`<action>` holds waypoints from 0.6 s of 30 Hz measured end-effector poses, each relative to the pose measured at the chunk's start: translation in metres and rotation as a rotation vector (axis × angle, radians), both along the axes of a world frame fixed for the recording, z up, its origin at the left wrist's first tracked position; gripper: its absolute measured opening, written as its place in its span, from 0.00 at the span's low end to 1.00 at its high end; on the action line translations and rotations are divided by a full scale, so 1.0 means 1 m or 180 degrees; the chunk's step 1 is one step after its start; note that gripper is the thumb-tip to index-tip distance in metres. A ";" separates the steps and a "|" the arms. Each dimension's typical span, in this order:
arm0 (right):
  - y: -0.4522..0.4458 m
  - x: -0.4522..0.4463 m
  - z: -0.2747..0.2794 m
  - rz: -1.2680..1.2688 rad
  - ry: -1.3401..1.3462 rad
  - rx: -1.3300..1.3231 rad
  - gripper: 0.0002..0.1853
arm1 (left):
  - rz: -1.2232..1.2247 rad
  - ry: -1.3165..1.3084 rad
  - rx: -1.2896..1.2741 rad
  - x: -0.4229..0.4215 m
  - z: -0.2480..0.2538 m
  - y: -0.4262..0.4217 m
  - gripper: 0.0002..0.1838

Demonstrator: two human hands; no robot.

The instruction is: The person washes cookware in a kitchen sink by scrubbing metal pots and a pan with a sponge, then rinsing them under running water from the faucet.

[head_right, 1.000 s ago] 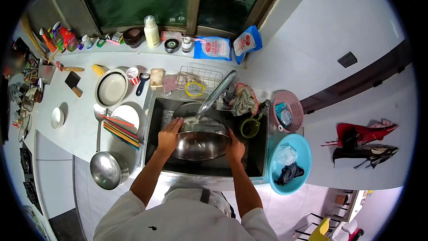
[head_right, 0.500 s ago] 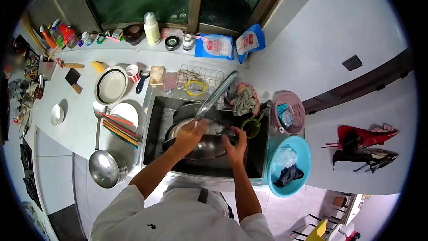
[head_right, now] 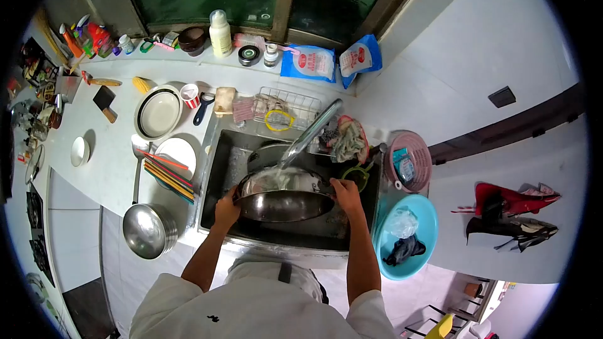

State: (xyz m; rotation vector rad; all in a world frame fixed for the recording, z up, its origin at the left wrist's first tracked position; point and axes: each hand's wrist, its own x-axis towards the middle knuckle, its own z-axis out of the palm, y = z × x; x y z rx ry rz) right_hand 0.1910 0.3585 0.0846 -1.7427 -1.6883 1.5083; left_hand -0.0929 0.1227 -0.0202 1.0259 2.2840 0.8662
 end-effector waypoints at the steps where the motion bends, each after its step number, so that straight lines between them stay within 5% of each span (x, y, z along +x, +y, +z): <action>1: 0.002 0.000 -0.001 0.0069 0.0089 -0.0108 0.18 | 0.0024 -0.0001 0.0003 0.000 -0.021 -0.006 0.25; 3: 0.008 0.002 -0.004 0.0158 0.0175 -0.0216 0.17 | 0.0168 -0.0071 0.0202 0.003 -0.065 -0.015 0.19; 5: 0.018 0.002 -0.009 0.0741 0.0429 0.0180 0.15 | 0.0289 -0.0183 0.0020 0.010 -0.074 -0.020 0.17; 9: 0.036 -0.014 0.000 0.0496 0.0392 -0.0269 0.13 | 0.0229 -0.0014 -0.0284 0.010 -0.079 -0.020 0.13; 12: 0.070 -0.018 -0.028 0.0488 0.0189 -0.0272 0.18 | 0.0112 0.0064 -0.0058 0.007 -0.087 -0.021 0.13; 14: 0.094 -0.011 -0.048 0.1034 -0.0557 0.0461 0.24 | 0.0197 0.0044 -0.0227 0.006 -0.087 -0.019 0.13; 18: 0.084 -0.035 -0.036 0.0747 -0.0870 0.0736 0.29 | 0.0371 -0.0103 -0.0191 0.005 -0.096 -0.019 0.13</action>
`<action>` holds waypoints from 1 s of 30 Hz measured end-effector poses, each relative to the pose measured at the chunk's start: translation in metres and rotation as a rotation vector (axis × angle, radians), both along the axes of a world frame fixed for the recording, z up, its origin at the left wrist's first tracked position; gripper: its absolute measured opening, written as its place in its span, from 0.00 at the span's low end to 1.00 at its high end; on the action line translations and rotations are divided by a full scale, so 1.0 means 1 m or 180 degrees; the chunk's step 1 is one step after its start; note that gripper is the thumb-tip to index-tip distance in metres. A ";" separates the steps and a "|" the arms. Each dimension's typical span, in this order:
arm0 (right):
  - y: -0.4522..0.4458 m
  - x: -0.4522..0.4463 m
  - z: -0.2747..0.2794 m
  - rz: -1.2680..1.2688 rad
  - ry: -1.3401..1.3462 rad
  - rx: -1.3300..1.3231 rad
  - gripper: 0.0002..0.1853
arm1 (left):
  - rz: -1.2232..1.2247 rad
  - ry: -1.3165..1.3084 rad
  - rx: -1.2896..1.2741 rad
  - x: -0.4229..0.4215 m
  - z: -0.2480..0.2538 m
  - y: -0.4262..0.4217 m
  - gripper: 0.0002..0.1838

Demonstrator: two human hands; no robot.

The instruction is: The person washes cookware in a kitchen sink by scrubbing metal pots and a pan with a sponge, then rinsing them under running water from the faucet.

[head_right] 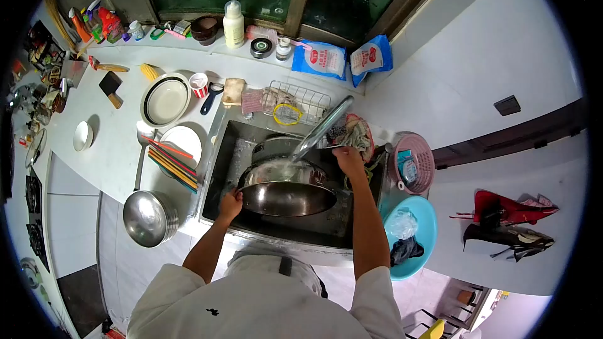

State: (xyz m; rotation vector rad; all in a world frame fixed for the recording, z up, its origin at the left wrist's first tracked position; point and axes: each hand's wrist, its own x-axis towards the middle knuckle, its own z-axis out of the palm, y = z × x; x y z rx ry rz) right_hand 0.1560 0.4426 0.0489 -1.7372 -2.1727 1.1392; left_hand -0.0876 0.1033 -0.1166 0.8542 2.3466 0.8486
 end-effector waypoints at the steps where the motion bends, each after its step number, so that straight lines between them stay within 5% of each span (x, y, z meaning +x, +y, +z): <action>1: -0.010 -0.003 -0.003 -0.0106 0.0150 0.0391 0.29 | 0.0056 -0.0015 0.0037 0.000 0.003 -0.001 0.13; 3: -0.023 0.001 0.004 -0.0216 0.0292 0.0781 0.30 | -0.0016 0.0115 0.0131 -0.002 -0.023 -0.004 0.14; 5: -0.042 0.006 0.037 -0.0120 0.1215 -0.1030 0.32 | -0.0087 0.0254 0.0229 -0.005 -0.037 -0.007 0.16; 9: -0.092 0.016 0.073 0.0203 0.1020 -0.1107 0.32 | 0.0076 -0.0686 -0.0146 -0.004 -0.052 -0.013 0.18; 12: -0.114 0.018 0.078 0.0577 -0.0405 0.0632 0.30 | 0.0062 -0.1098 -0.0468 0.000 -0.070 -0.011 0.20; 16: -0.124 0.031 0.051 -0.0109 -0.0142 0.0428 0.27 | -0.0116 -0.0824 -0.0575 0.001 -0.067 -0.007 0.21; 18: -0.142 0.033 0.041 -0.0319 0.0173 0.1353 0.21 | -0.0064 -0.0892 -0.0615 -0.005 -0.040 -0.003 0.20; 21: -0.168 0.039 0.041 -0.0549 0.0481 0.1648 0.17 | -0.0093 -0.0806 -0.0565 -0.011 -0.020 -0.003 0.18; 30: -0.266 0.083 0.035 -0.1277 0.0914 0.1466 0.15 | -0.0565 0.0015 0.0051 -0.005 0.053 -0.034 0.11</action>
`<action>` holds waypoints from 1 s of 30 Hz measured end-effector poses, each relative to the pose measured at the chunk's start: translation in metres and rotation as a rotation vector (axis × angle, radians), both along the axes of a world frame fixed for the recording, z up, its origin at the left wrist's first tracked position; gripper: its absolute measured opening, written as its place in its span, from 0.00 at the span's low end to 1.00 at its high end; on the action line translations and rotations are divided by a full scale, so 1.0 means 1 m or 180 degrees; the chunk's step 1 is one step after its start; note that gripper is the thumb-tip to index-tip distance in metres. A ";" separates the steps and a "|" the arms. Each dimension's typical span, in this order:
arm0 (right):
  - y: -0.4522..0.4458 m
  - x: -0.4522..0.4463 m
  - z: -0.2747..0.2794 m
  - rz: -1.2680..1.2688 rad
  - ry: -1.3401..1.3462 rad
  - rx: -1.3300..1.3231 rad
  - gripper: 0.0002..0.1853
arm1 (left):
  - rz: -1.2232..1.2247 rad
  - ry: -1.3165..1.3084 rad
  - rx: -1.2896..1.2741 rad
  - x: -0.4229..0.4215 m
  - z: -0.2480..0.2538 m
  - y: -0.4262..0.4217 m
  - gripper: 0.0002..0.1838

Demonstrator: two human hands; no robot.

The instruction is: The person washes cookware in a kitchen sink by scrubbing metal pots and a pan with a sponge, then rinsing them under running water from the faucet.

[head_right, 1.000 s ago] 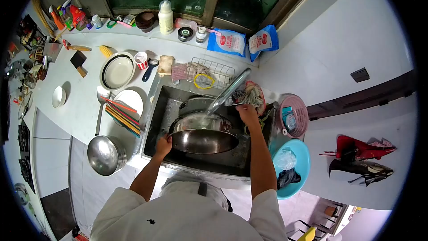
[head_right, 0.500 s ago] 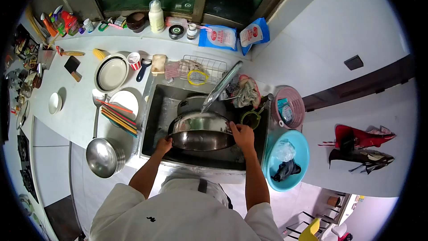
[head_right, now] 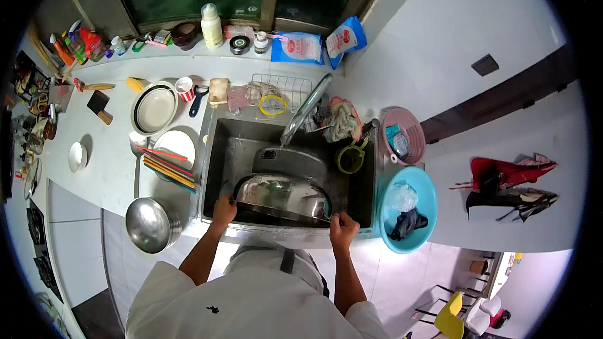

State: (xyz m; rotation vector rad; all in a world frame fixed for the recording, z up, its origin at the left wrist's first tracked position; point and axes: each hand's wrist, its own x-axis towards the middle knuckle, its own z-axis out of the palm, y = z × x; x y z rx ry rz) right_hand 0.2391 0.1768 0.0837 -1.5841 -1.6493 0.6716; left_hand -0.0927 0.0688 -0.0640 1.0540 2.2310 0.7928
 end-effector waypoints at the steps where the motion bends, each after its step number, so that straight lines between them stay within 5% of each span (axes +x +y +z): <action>1: -0.010 0.003 0.001 -0.0033 0.0002 0.0009 0.15 | -0.0093 0.0014 -0.0079 0.000 0.005 -0.004 0.12; 10: -0.044 0.031 -0.021 0.0130 0.0144 -0.0009 0.11 | -0.0372 0.0051 0.0249 0.005 0.031 -0.045 0.24; 13: -0.054 0.030 -0.019 0.0231 0.0190 0.0154 0.10 | -0.0736 0.0277 -0.0269 0.007 0.059 -0.047 0.24; 20: -0.076 0.046 -0.006 0.0402 -0.0124 0.0626 0.06 | -0.1507 0.0985 0.0236 0.014 0.062 -0.052 0.20; 23: -0.082 0.051 -0.004 0.0404 -0.0194 0.0648 0.06 | -0.2038 0.0917 -0.0590 0.017 0.158 -0.017 0.17; 27: -0.090 0.051 -0.006 0.0553 -0.0337 0.0804 0.09 | -0.1422 0.0541 0.1564 0.072 0.238 0.074 0.16; 30: -0.089 0.051 -0.005 0.0569 -0.0408 0.0835 0.10 | -0.1581 0.1130 0.2283 0.112 0.209 0.173 0.21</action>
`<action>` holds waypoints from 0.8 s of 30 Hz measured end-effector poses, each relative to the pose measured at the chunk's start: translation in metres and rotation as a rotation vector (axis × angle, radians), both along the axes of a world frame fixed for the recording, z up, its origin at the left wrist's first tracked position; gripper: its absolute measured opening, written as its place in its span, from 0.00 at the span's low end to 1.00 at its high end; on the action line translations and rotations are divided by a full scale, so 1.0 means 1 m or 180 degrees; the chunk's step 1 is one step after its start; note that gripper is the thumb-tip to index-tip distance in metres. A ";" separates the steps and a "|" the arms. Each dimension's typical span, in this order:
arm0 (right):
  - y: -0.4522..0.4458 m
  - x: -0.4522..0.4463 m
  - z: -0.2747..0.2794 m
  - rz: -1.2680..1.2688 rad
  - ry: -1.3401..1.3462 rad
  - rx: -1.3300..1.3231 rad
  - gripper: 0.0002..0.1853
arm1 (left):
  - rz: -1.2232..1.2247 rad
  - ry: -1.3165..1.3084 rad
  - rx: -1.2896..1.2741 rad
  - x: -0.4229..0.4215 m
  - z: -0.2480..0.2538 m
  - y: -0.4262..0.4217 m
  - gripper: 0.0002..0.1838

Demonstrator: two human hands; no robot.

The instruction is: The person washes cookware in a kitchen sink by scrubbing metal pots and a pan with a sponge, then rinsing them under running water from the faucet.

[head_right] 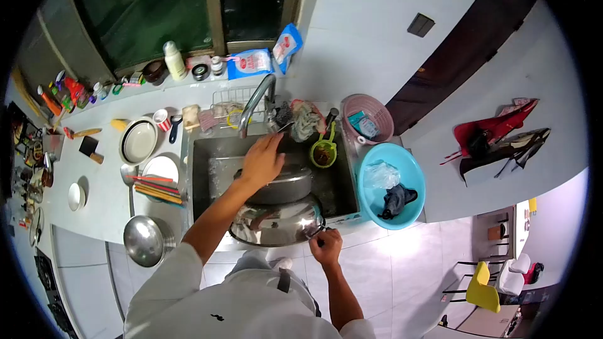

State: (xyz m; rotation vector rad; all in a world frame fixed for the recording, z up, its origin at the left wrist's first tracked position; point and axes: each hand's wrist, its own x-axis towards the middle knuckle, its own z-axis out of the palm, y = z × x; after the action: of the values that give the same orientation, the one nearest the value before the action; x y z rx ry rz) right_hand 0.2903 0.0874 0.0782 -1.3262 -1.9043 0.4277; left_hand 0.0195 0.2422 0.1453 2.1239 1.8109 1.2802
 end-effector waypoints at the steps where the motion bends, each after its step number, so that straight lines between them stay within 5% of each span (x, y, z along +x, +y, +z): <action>1: -0.001 -0.003 0.007 -0.0039 0.0028 -0.0024 0.09 | 0.0178 0.0379 0.0132 0.010 -0.020 0.031 0.23; 5: -0.001 -0.005 0.009 -0.0122 0.0091 -0.0041 0.11 | 0.0412 0.0143 -0.0443 0.031 -0.085 0.113 0.32; 7: -0.001 -0.003 0.005 -0.0138 0.0055 -0.0102 0.10 | -0.0471 0.0540 -0.1988 0.028 -0.078 0.115 0.38; 11: -0.004 -0.003 0.005 -0.0162 0.0022 -0.0120 0.08 | -0.0422 0.0108 -0.1998 0.029 -0.071 0.092 0.38; 16: 0.000 -0.001 0.009 -0.0082 -0.0016 -0.0233 0.07 | 0.0272 0.0488 -0.0780 0.034 -0.081 0.109 0.40; 20: -0.002 0.001 0.009 -0.0040 -0.0069 -0.0265 0.07 | -0.0428 0.0724 -0.1937 0.022 -0.077 0.113 0.33; 24: -0.001 0.002 0.008 0.0013 -0.0002 -0.0297 0.08 | -0.0650 0.0165 -0.1905 -0.003 -0.073 0.094 0.29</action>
State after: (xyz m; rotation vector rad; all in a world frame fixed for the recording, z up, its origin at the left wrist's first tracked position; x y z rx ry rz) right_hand 0.2927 0.0866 0.0865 -1.3829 -1.9081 0.5240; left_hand 0.0163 0.3365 0.0725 1.9359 1.6599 0.5439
